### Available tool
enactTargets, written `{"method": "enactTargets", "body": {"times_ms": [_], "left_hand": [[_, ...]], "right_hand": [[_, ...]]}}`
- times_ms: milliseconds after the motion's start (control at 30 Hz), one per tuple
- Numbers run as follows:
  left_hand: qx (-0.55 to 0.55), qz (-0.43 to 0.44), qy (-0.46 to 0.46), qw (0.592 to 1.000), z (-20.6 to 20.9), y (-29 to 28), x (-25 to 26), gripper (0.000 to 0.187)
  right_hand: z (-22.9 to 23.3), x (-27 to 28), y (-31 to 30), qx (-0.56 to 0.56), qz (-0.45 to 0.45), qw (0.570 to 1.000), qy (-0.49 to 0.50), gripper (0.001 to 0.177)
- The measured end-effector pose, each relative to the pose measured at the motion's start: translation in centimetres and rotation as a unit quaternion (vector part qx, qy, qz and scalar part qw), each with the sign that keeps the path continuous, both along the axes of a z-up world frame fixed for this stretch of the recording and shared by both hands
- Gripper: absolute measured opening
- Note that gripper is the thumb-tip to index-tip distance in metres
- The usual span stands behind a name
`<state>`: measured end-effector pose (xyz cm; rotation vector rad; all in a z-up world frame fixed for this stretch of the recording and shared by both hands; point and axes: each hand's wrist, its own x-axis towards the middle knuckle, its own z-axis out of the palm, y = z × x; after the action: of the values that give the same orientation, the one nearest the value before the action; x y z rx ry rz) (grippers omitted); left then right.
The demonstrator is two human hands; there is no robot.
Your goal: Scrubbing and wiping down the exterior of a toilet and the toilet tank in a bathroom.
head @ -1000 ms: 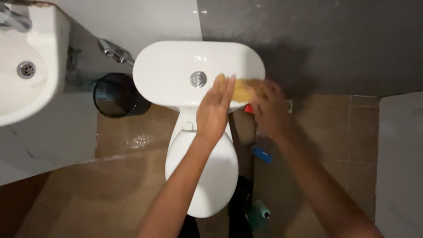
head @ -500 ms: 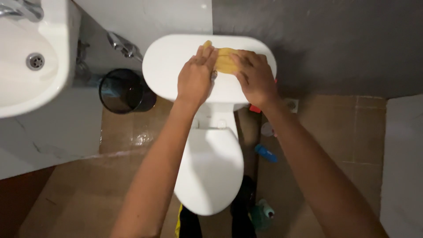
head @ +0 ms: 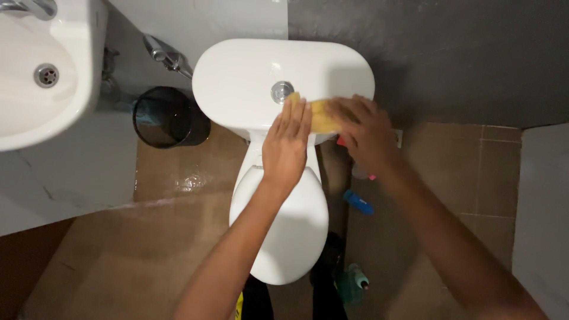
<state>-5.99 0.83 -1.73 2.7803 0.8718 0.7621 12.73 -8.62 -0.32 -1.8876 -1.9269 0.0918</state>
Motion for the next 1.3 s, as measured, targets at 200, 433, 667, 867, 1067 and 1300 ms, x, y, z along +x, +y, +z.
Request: {"method": "enactTargets", "body": {"times_ms": [200,433,667,867,1067,1300], "left_hand": [[0.042,0.003,0.035,0.998,-1.3,6.0,5.4,0.064],[-0.002,-0.014,0.012,1.000,-1.1,4.8,4.4,0.059],[-0.070,-0.007,-0.055,0.996,-0.4,-2.8,1.8,0.055],[-0.029,0.009,-0.018,0.999,-1.1,-0.9,3.8,0.059],[-0.026,0.019,-0.019,0.999,-0.6,3.6,9.8,0.064],[-0.039,0.009,-0.035,0.999,-1.6,3.8,10.6,0.056]], "right_hand": [[-0.6,2.1,4.2,0.058,-0.089,0.993,-0.048,0.051],[-0.7,1.6,2.8,0.053,-0.095,0.993,0.034,0.045],[-0.2,0.2,-2.7,0.052,-0.030,0.997,0.048,0.042],[-0.4,1.6,-1.2,0.058,-0.050,0.997,0.014,0.043],[-2.4,6.3,3.0,0.121,-0.098,0.988,0.004,0.043],[-2.7,8.1,2.7,0.111,-0.056,0.992,0.038,0.050]]}}
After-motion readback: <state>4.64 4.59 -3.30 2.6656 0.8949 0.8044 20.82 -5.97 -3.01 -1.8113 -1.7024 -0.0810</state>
